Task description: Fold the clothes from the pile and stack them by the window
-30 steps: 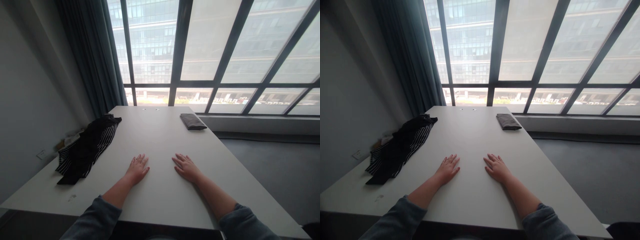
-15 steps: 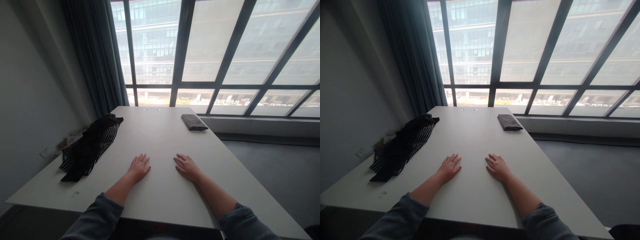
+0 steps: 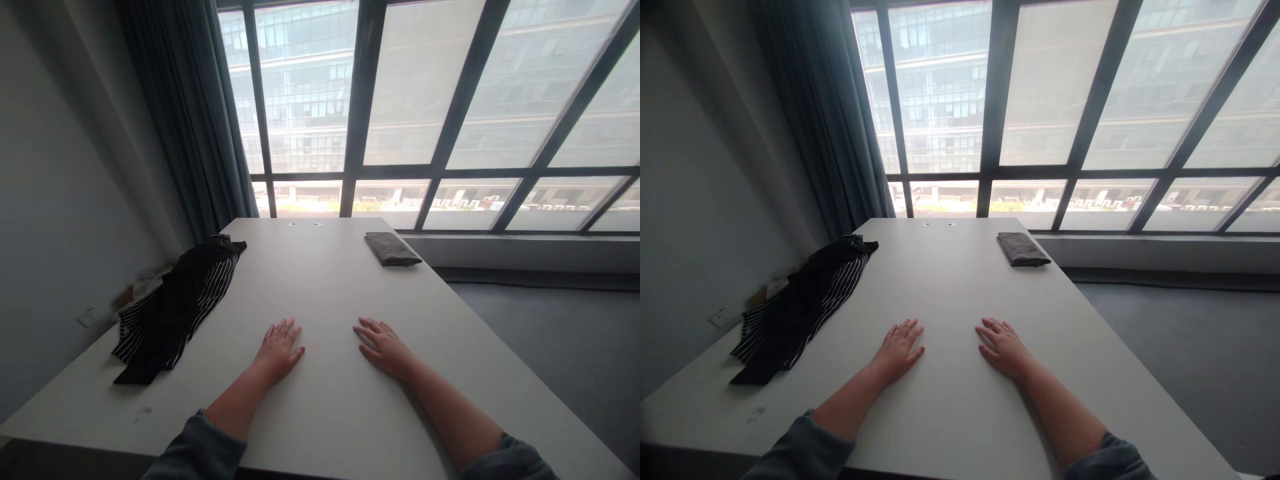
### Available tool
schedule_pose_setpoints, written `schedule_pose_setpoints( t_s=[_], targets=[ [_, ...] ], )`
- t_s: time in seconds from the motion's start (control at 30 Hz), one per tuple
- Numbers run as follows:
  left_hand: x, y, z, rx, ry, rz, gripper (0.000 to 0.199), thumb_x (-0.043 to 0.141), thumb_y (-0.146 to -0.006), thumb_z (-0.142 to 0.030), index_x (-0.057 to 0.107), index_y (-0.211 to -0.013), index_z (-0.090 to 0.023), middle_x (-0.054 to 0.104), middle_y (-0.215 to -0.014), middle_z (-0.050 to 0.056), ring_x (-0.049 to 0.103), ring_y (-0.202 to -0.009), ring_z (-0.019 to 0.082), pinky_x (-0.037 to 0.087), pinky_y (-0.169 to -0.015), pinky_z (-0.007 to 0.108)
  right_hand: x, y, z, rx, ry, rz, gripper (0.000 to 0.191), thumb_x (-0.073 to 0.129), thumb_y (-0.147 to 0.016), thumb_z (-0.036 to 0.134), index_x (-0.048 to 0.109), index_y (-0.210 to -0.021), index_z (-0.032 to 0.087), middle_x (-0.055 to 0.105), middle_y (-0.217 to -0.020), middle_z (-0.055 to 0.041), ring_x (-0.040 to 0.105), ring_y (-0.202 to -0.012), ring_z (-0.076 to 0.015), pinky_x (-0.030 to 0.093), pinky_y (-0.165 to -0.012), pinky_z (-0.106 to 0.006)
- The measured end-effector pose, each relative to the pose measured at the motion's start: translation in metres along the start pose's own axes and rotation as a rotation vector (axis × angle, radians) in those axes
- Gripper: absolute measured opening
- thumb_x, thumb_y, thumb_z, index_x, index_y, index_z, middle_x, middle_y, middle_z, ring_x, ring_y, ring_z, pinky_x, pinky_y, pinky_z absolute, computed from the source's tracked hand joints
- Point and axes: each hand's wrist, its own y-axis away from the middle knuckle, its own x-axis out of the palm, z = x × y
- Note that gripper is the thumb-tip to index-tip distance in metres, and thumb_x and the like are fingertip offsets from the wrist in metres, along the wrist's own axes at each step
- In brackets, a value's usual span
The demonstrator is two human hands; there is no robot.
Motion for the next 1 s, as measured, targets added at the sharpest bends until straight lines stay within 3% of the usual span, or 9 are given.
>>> schedule_pose_setpoints(
  t_s=[0.37,0.53,0.77,0.83,0.9,1.0],
  targets=[
    [-0.003,-0.001,-0.002,0.012,0.019,-0.002,0.063,0.043,-0.107,-0.050,0.043,-0.165,-0.025,0.029,-0.178,0.010,0.022,-0.166,0.029,0.013,-0.135,0.053,-0.002,0.001,-0.004,-0.001,0.006,0.045,0.062,0.050,-0.101,0.052,0.060,-0.157,0.028,0.043,-0.171,-0.0094,0.039,-0.159,-0.0328,0.025,-0.132,-0.057],
    [-0.010,-0.015,0.021,0.053,0.044,-0.019,0.059,0.045,-0.108,-0.052,0.049,-0.162,-0.030,0.033,-0.177,0.008,0.027,-0.165,0.027,0.017,-0.135,0.048,0.004,-0.002,-0.017,0.037,0.042,0.005,0.061,0.048,-0.101,0.054,0.061,-0.155,0.029,0.045,-0.169,-0.0101,0.040,-0.158,-0.0341,0.025,-0.131,-0.061],
    [-0.038,-0.050,0.097,0.124,-0.056,-0.058,0.050,0.053,-0.104,-0.047,0.062,-0.150,-0.029,0.052,-0.165,0.006,0.047,-0.150,0.026,0.033,-0.128,0.042,0.013,-0.003,-0.030,0.062,0.073,-0.074,0.059,0.047,-0.102,0.052,0.064,-0.153,0.028,0.050,-0.166,-0.0120,0.046,-0.153,-0.0373,0.030,-0.127,-0.067],
    [-0.055,-0.062,0.129,0.023,-0.103,-0.117,0.047,0.054,-0.103,-0.043,0.065,-0.146,-0.027,0.055,-0.160,0.007,0.049,-0.147,0.026,0.035,-0.126,0.040,0.015,-0.001,-0.031,0.046,0.069,-0.092,0.058,0.047,-0.102,0.051,0.065,-0.152,0.027,0.052,-0.164,-0.0129,0.048,-0.152,-0.0379,0.031,-0.127,-0.067],
    [-0.078,-0.072,0.164,-0.163,-0.141,-0.188,0.045,0.054,-0.103,-0.040,0.065,-0.145,-0.028,0.057,-0.157,0.006,0.051,-0.143,0.025,0.038,-0.122,0.038,0.016,0.000,-0.032,0.029,0.060,-0.112,0.057,0.048,-0.102,0.051,0.067,-0.150,0.026,0.053,-0.164,-0.0139,0.048,-0.152,-0.0378,0.032,-0.127,-0.066],
    [-0.114,-0.080,0.220,-0.380,-0.174,-0.248,0.048,0.049,-0.102,-0.036,0.063,-0.144,-0.018,0.057,-0.153,0.018,0.055,-0.137,0.035,0.044,-0.115,0.050,0.017,0.002,-0.033,0.006,0.042,-0.137,0.056,0.049,-0.102,0.050,0.068,-0.148,0.024,0.054,-0.162,-0.0149,0.049,-0.152,-0.0376,0.035,-0.126,-0.066]
  ],
)
